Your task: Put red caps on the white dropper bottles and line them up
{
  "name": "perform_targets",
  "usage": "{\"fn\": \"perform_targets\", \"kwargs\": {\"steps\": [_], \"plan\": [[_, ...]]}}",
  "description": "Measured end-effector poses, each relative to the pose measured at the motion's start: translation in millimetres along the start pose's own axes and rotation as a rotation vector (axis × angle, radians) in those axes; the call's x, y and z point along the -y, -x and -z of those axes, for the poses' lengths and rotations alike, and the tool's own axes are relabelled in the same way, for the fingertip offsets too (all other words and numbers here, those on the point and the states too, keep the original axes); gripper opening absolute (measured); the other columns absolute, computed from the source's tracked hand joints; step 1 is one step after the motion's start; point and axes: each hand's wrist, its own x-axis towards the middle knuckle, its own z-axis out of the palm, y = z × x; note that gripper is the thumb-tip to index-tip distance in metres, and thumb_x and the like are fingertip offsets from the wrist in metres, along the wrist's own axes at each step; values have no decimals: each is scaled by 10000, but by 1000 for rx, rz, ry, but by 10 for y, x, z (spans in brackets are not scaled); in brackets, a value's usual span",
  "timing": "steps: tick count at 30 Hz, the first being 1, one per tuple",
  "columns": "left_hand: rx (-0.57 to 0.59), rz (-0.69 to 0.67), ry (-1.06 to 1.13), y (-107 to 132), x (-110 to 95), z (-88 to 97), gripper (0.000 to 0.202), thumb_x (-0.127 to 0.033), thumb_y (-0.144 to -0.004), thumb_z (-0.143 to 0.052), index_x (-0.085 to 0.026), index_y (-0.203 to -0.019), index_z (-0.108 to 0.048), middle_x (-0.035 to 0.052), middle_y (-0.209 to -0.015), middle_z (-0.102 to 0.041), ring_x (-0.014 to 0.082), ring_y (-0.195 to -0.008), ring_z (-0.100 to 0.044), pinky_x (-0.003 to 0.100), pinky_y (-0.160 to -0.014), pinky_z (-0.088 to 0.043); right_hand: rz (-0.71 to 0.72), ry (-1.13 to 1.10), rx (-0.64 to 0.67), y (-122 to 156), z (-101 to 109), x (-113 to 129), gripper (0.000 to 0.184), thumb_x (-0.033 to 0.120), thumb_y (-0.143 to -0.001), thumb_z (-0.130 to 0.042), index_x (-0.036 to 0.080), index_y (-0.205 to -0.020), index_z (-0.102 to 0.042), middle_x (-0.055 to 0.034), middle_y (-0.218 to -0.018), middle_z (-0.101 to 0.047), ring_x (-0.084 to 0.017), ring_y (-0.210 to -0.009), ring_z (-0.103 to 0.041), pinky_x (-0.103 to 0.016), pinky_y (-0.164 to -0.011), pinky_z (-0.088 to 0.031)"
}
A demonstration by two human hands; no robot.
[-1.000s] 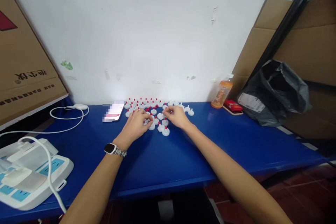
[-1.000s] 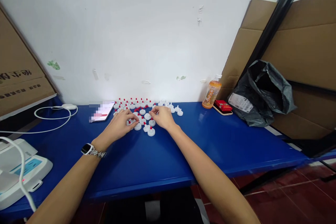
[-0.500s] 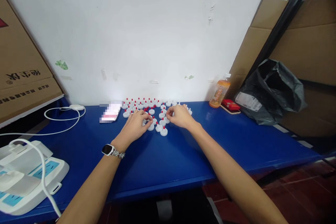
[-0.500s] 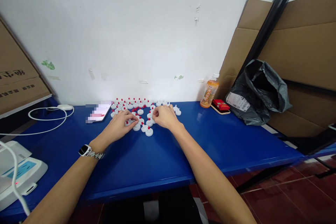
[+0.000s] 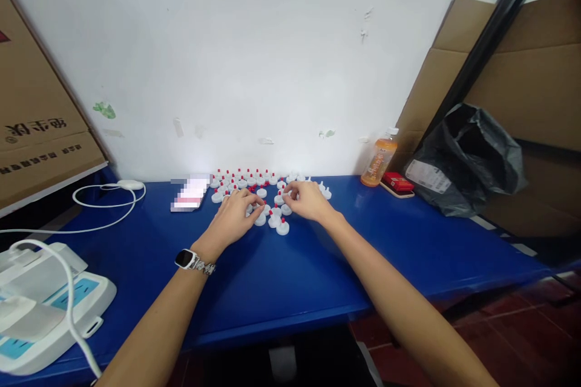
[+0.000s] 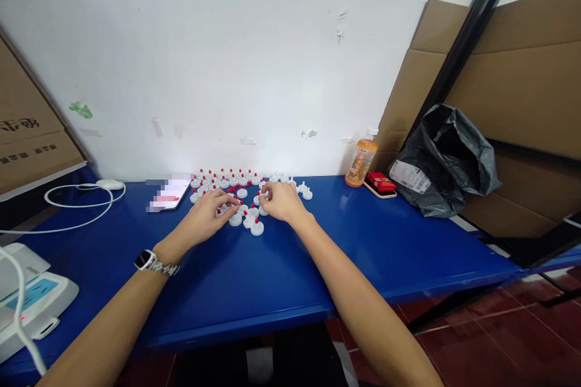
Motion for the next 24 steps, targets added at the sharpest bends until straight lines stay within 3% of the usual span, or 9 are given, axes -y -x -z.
{"fn": "perform_targets", "kwargs": {"steps": [5, 10, 14, 17, 20, 24], "plan": [[-47, 9, -7, -6, -1, 0, 274, -397, -966, -476, -240, -1003, -697, 59, -995, -630, 257, -983, -576, 427, -864, -433, -90, 45, -129, -422, -64, -153, 182, 283, -862, -557, 220, -924, -716, -24, -826, -749, -185, -766, -660, -308, -815, -422], [-92, 25, 39, -10, -16, 24, 256, -373, -970, -473, -229, -949, -684, 54, -996, -614, 239, -973, -580, 406, -869, -449, -197, 160, -35, -1073, -310, -362, 206, 252, -843, -562, 209, -963, -724, -69, -949, -754, -229, -963, -658, -354, -923, -404], [-131, 44, 63, -18, -14, 40, 262, -384, -969, -474, -221, -938, -677, 57, -1001, -599, 232, -962, -589, 385, -847, -470, -214, 166, 38, -1380, -500, -412, 217, 226, -800, -612, 215, -978, -737, -76, -1053, -747, -228, -1017, -650, -340, -924, -417], [-147, 47, 59, -24, 7, 46, 261, -387, -968, -479, -219, -930, -674, 56, -989, -601, 232, -961, -594, 375, -830, -474, -210, 160, 47, -1455, -554, -384, 161, 181, -780, -619, 194, -878, -747, -87, -986, -755, -226, -974, -659, -335, -910, -423], [-168, 59, 35, -25, 31, 72, 262, -389, -973, -474, -220, -910, -664, 51, -991, -611, 236, -985, -593, 384, -854, -464, -206, 162, 14, -1424, -472, -333, 169, 162, -816, -580, 178, -863, -741, -93, -968, -753, -217, -964, -656, -325, -905, -419], [-272, 97, 13, -27, 49, 129, 235, -379, -970, -484, -221, -984, -657, 56, -1034, -626, 246, -1024, -582, 403, -905, -452, -139, 35, -185, -1142, -215, -180, 160, 226, -863, -563, 190, -859, -719, -50, -889, -749, -184, -863, -654, -307, -857, -432]]}}
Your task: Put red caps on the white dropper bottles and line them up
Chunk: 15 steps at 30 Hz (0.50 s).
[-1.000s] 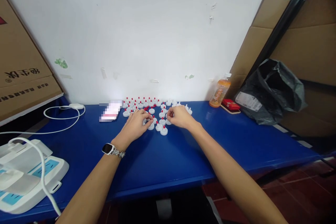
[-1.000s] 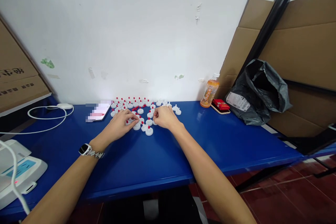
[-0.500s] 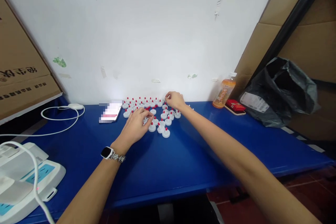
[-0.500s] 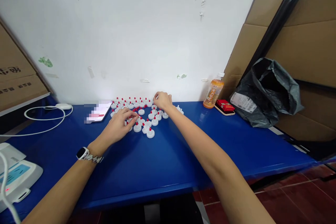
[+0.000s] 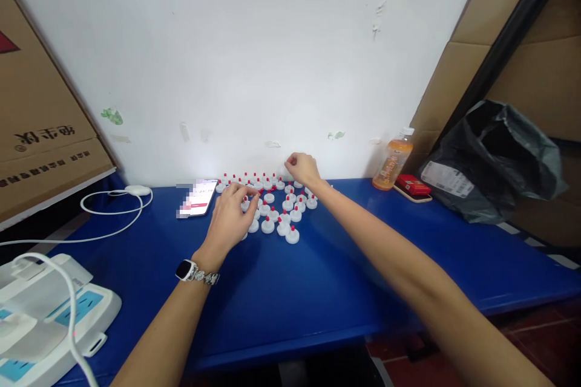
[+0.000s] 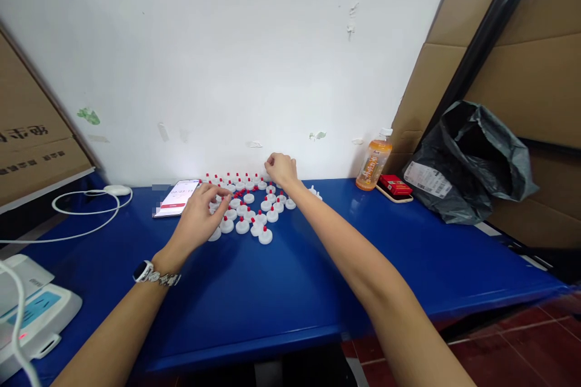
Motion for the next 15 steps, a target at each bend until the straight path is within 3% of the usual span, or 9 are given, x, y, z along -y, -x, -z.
{"fn": "perform_targets", "kwargs": {"steps": [2, 4, 6, 9, 12, 15], "plan": [[-63, 1, 1, -3, -5, 11, 254, -388, -953, -518, -221, -1103, -637, 67, -1113, -626, 258, -1071, -565, 415, -943, -446, 74, -169, -49, 245, 153, 106, 136, 251, -855, -589, 188, -838, -708, -31, -835, -737, -166, -797, -645, -290, -803, -448], [-76, -23, 11, 4, -22, 6, 360, -421, -921, -574, -225, -1223, -590, 71, -1212, -617, 272, -1124, -540, 429, -984, -433, 149, -391, 24, 527, 259, 242, 140, 280, -850, -614, 173, -830, -703, -26, -775, -719, -145, -713, -625, -261, -707, -456], [-16, -46, 28, 21, -45, -9, 446, -458, -899, -606, -235, -1282, -555, 66, -1247, -621, 279, -1136, -532, 437, -992, -429, 185, -570, 143, 774, 309, 374, 167, 314, -848, -629, 164, -829, -699, -20, -744, -706, -134, -670, -607, -244, -637, -446], [131, -21, 21, 44, -59, -27, 402, -495, -929, -543, -248, -1245, -584, 58, -1086, -674, 278, -1039, -574, 434, -917, -456, 216, -691, 254, 932, 312, 491, 229, 368, -871, -609, 157, -842, -692, -20, -758, -700, -123, -645, -592, -238, -609, -438], [152, 32, -9, 46, -14, -30, 431, -516, -953, -478, -216, -1240, -590, 84, -1029, -673, 286, -1019, -594, 435, -898, -462, 239, -573, 237, 809, 254, 486, 296, 422, -920, -545, 167, -912, -695, -29, -805, -714, -139, -710, -619, -259, -675, -446], [112, 72, -33, 33, 59, -19, 491, -528, -946, -472, -179, -1279, -568, 117, -1115, -663, 298, -1075, -590, 443, -936, -454, 242, -212, 262, 573, 121, 432, 254, 389, -892, -592, 193, -1017, -694, -34, -881, -734, -180, -816, -642, -312, -783, -434]]}}
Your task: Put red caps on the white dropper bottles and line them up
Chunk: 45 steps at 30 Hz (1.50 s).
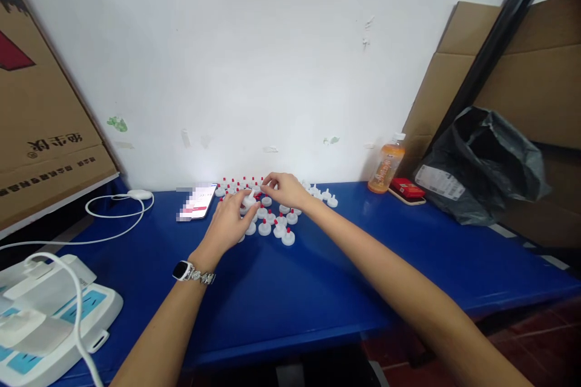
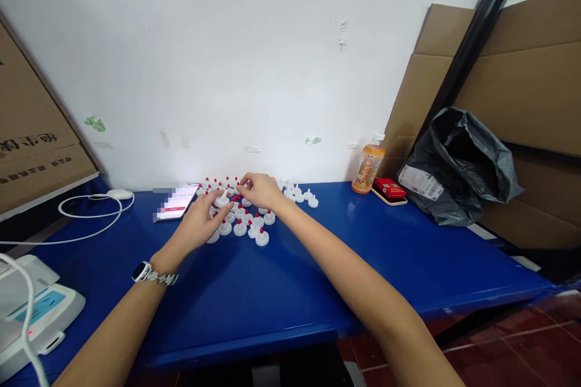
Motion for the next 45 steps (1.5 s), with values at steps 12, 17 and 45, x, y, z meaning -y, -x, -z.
{"fn": "perform_targets", "kwargs": {"steps": [12, 17, 45], "plan": [[61, 18, -98, -14, 32, 54, 456, -506, -939, -453, -169, -1207, -605, 112, -1083, -692, 315, -1060, -602, 432, -886, -471, -55, 510, 270, -239, -45, -294, 207, 227, -775, -639, 162, -952, -725, -128, -984, -732, -292, -988, -632, -429, -942, -330], [71, 24, -100, -5, 9, 50, 456, -495, -941, -446, -171, -1223, -598, 116, -1088, -690, 314, -1051, -606, 436, -894, -472, 133, 554, 234, -192, -72, -199, 292, 356, -803, -654, 220, -1048, -733, -149, -1149, -659, -325, -1124, -530, -442, -938, -304], [91, -145, 87, 70, -170, -92, 385, -446, -950, -481, -183, -1210, -590, 100, -1098, -664, 264, -1021, -603, 420, -920, -475, -72, -791, -166, 558, -40, -143, 256, 401, -773, -729, 171, -885, -709, -51, -814, -737, -171, -745, -672, -296, -703, -510]]}}
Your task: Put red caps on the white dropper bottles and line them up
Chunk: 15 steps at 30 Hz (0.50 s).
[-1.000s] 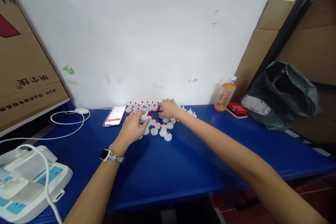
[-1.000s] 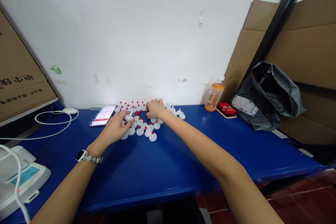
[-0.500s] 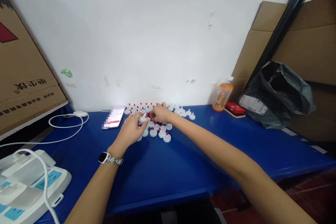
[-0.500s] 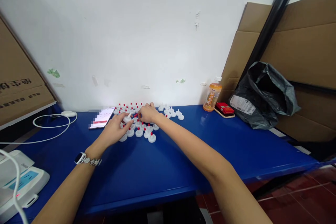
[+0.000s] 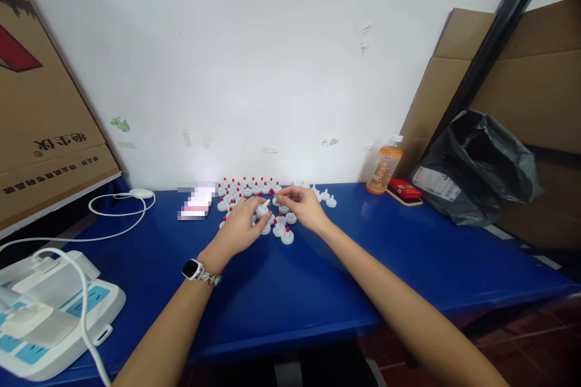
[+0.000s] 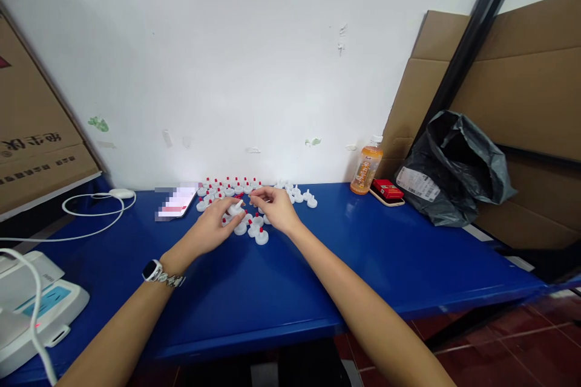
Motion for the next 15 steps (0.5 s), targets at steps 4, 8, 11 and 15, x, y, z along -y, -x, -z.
{"fn": "perform_targets", "kwargs": {"steps": [4, 8, 11, 15], "plan": [[57, -60, 10, 16, -84, -68, 339, -412, -959, -474, -196, -1196, -583, 93, -1089, -641, 266, -1028, -567, 433, -919, -465, -22, -92, 31, 135, -17, 45, 293, 449, -757, -754, 185, -884, -746, -28, -809, -729, -151, -736, -644, -288, -713, -503], [76, -89, 8, 29, -134, -47, 317, -414, -980, -428, -188, -1153, -567, 93, -1038, -606, 261, -1005, -543, 435, -895, -461, -40, -153, 77, 146, -16, 96, 297, 454, -735, -781, 182, -845, -739, -7, -733, -705, -131, -672, -620, -272, -672, -493], [79, -103, -17, 35, -181, -9, 276, -395, -984, -404, -186, -1087, -553, 78, -952, -569, 252, -932, -539, 426, -845, -463, -60, -198, 101, 143, -5, 97, 306, 443, -709, -809, 179, -837, -718, -8, -731, -707, -134, -680, -638, -275, -687, -505], [87, -85, -51, 41, -223, 15, 200, -353, -958, -427, -201, -1041, -528, 58, -904, -540, 247, -882, -539, 419, -810, -457, -75, -224, 56, 155, 2, 100, 319, 441, -676, -837, 185, -780, -678, -3, -699, -704, -136, -665, -648, -273, -673, -512]]}}
